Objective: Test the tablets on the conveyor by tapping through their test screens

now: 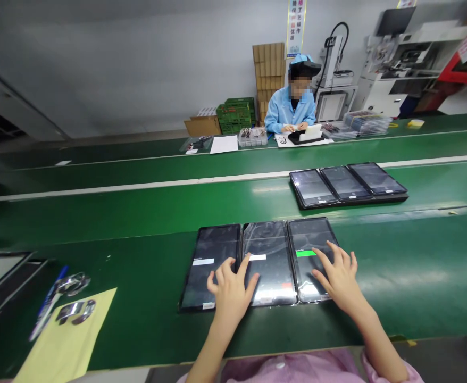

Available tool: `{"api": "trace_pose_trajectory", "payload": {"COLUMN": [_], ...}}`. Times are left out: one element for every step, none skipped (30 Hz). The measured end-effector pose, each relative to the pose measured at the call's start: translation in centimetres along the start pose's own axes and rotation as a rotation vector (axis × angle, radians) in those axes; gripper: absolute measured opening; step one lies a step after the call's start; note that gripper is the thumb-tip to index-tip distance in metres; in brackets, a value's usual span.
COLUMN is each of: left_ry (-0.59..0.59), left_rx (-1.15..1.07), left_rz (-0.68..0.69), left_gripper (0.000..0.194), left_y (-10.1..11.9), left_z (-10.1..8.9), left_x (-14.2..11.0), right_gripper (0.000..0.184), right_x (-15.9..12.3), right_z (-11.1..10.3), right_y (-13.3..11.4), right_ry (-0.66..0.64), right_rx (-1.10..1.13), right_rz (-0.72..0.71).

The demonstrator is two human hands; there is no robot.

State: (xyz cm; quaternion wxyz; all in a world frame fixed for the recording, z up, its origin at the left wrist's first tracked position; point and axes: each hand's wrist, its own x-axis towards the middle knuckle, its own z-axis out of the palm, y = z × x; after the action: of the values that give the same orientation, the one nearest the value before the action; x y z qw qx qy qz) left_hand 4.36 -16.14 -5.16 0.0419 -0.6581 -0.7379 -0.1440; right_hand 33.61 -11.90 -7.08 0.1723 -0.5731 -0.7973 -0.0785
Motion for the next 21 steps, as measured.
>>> {"api": "trace_pose_trajectory", "payload": {"left_ry": [-0.01, -0.01, 0.0, 0.02, 0.047, 0.074, 0.093, 0.099, 0.093, 0.078, 0.06, 0.05, 0.053, 0.072, 0.103, 0.135, 0.156, 0.153, 0.123, 0.072, 0.012], "left_rx": [0.01, 0.023, 0.038, 0.057, 0.078, 0.101, 0.12, 0.129, 0.126, 0.109, 0.083, 0.055, 0.031, 0.018, 0.015, 0.017, 0.016, 0.003, -0.028, -0.073, -0.121], "left_rz": [0.006, 0.003, -0.013, -0.044, -0.088, -0.139, -0.186, -0.222, -0.245, -0.255, -0.255, -0.253, -0.257, -0.269, -0.29, -0.313, -0.329, -0.325, -0.293, -0.233, -0.15], "left_gripper": [0.042, 0.043, 0.045, 0.049, 0.052, 0.056, 0.058, 0.059, 0.06, 0.059, 0.059, 0.058, 0.058, 0.059, 0.06, 0.061, 0.062, 0.061, 0.059, 0.056, 0.052], "left_y": [-0.1, -0.3, -0.7, -1.1, -1.6, -2.2, -2.8, -3.3, -3.9, -4.4, -4.9, -5.4, -5.9, -6.6, -7.4, -8.3, -9.3, -10.3, -11.3, -12.1, -12.6], "left_z": [0.0, 0.0, 0.0, 0.0, -0.1, -0.2, -0.2, -0.3, -0.4, -0.5, -0.6, -0.8, -1.1, -1.4, -1.8, -2.2, -2.7, -3.1, -3.5, -3.8, -3.9], "left_x": [0.0, 0.1, 0.1, 0.0, 0.0, -0.1, -0.1, -0.1, -0.2, -0.2, -0.2, -0.1, 0.0, 0.1, 0.3, 0.7, 1.2, 2.0, 2.9, 4.0, 5.3], "right_gripper": [0.041, 0.042, 0.043, 0.044, 0.045, 0.046, 0.046, 0.047, 0.047, 0.048, 0.048, 0.049, 0.049, 0.049, 0.049, 0.048, 0.046, 0.043, 0.039, 0.036, 0.033], "right_x": [-0.2, -0.3, -0.4, -0.5, -0.6, -0.6, -0.6, -0.5, -0.4, -0.2, 0.1, 0.4, 0.8, 1.4, 2.0, 2.9, 3.8, 4.9, 6.1, 7.4, 8.7], "right_z": [0.0, 0.0, 0.0, 0.0, 0.0, 0.0, 0.0, -0.1, -0.1, -0.2, -0.3, -0.5, -0.8, -1.1, -1.4, -1.9, -2.4, -2.9, -3.4, -3.8, -4.0], "right_y": [0.2, 0.4, 0.5, 0.7, 0.9, 1.0, 1.1, 1.2, 1.2, 1.2, 1.3, 1.3, 1.4, 1.5, 1.6, 1.6, 1.6, 1.4, 1.1, 0.6, -0.2], "right_ry": [0.007, 0.011, 0.014, 0.016, 0.019, 0.021, 0.025, 0.028, 0.029, 0.029, 0.032, 0.038, 0.048, 0.062, 0.072, 0.068, 0.036, -0.031, -0.125, -0.229, -0.323], "right_rx": [0.005, 0.01, 0.016, 0.023, 0.03, 0.038, 0.046, 0.053, 0.058, 0.061, 0.062, 0.059, 0.053, 0.043, 0.032, 0.026, 0.029, 0.042, 0.06, 0.08, 0.102], "right_rz": [-0.002, -0.001, 0.003, 0.009, 0.015, 0.02, 0.022, 0.024, 0.023, 0.022, 0.02, 0.015, 0.008, 0.0, -0.011, -0.027, -0.046, -0.064, -0.08, -0.098, -0.122]}}
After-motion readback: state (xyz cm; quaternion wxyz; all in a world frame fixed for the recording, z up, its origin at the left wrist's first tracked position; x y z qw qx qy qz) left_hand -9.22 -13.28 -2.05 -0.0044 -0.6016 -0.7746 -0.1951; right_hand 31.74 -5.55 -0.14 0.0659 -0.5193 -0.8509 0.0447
